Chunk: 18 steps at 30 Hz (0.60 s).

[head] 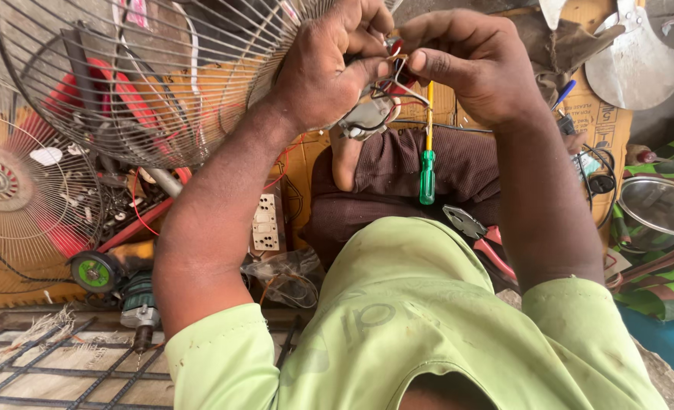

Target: The person sits on the floor repairing an electric fan, handling the fan motor and a cylindrical component with wires, twisting and connecting wires by hand and using a screwdriver on the motor assembly. They hold and reposition parts on the cardboard work surface while working on the disassembled fan.

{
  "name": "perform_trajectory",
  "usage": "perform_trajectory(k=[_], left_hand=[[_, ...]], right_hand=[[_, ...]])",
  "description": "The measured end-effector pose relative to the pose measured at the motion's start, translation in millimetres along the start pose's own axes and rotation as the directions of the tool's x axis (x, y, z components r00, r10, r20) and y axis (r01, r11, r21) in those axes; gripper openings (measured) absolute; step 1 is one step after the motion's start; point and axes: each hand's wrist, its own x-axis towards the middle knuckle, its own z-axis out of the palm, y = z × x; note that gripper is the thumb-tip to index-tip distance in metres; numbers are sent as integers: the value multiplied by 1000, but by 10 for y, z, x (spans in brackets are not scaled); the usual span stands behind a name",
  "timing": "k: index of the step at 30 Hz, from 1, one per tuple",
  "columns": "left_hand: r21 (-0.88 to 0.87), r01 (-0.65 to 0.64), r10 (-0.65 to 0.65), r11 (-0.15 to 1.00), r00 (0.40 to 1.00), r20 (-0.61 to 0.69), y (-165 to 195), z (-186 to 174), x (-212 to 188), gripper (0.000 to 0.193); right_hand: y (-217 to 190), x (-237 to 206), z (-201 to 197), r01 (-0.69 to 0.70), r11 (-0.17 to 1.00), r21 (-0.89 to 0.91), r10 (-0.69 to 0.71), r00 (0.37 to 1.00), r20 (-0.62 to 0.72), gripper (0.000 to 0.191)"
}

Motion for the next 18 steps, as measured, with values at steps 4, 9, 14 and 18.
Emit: perform_trajectory(k=[4,9,14,18], left_hand=[[35,-49,49,998,999,-20,29,8,2,23],[-8,35,-35,999,999,-11,56,-7,-25,30],[-77,113,-113,991,994,6,74,-7,-86,27],[-75,80,-79,994,997,15,45,-87,-123,23]], right_hand=[[-12,11,18,3,959,-282,-10,1000,-25,20],[164,87,42,57,916,-396,-88,994,-61,17],[407,16,-64,64,951,-303,-95,992,-88,12],[639,-17,-323,-131,984,-118,76,920,-384,9]])
